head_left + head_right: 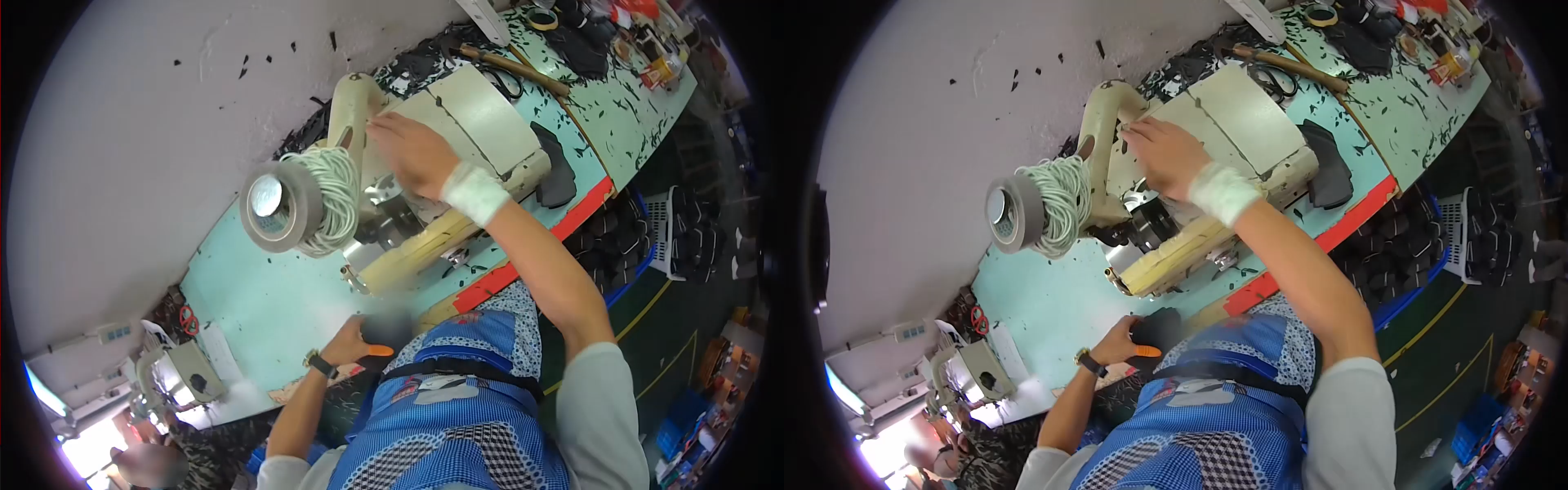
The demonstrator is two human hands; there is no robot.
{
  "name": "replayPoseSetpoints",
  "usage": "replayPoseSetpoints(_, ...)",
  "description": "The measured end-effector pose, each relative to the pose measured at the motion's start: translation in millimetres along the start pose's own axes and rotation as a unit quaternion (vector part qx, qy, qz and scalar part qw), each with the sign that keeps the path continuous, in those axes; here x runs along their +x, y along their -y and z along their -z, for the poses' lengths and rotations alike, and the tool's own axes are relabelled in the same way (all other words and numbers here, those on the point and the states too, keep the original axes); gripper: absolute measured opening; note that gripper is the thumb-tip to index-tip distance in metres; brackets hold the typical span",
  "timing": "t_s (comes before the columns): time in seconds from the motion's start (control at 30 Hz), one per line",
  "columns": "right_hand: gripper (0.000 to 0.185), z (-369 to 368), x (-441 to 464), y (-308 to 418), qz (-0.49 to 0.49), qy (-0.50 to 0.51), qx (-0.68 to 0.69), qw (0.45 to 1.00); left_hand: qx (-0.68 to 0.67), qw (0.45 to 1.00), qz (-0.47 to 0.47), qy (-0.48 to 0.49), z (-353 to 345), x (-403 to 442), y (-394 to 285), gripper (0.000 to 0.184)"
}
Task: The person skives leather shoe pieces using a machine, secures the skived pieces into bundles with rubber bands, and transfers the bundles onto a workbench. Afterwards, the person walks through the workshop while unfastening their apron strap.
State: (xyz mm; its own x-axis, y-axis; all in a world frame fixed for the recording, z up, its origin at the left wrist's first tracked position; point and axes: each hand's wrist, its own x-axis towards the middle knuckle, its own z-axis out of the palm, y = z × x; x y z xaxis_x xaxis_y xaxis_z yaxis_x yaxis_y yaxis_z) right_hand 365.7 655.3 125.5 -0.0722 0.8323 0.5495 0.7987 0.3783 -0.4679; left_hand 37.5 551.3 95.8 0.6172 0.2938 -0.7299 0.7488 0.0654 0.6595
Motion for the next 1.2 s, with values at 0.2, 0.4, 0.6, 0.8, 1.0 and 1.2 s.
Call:
replayPoseSetpoints(0.2,0.033,-21.1,3.8,7.1,0.084,0.072,-0.056,0.992,0.178,0.961,-0.027,-0.208,-26.4,-24.1,16.1,0.069)
replayPoseSetpoints(0.4,0.049,60.2,-46.0,-13.8,-0.03,0.136,0.182,0.973,0.204,0.913,-0.09,-0.341,-11.7,-52.5,-1.4,0.025)
replayPoseSetpoints(0.6,0.05,31.5,-26.7,-7.5,-0.088,0.105,-0.256,0.957,-0.169,0.975,-0.093,-0.108,40.6,-52.9,-47.7,0.019)
replayPoseSetpoints(0.8,0.059,60.8,-54.6,33.3,-0.022,0.201,0.005,0.979,-0.313,0.939,-0.142,-0.034,63.2,-37.7,-54.5,0.021)
replayPoseSetpoints(1.0,0.056,51.0,-64.6,58.4,0.005,0.246,-0.047,0.968,-0.293,0.949,-0.115,0.017,81.9,-14.7,-69.0,0.029)
replayPoseSetpoints(1.2,0.022,81.2,-54.6,38.1,-0.139,0.088,0.075,0.984,-0.052,0.916,-0.367,-0.154,107.7,7.8,-89.3,0.042)
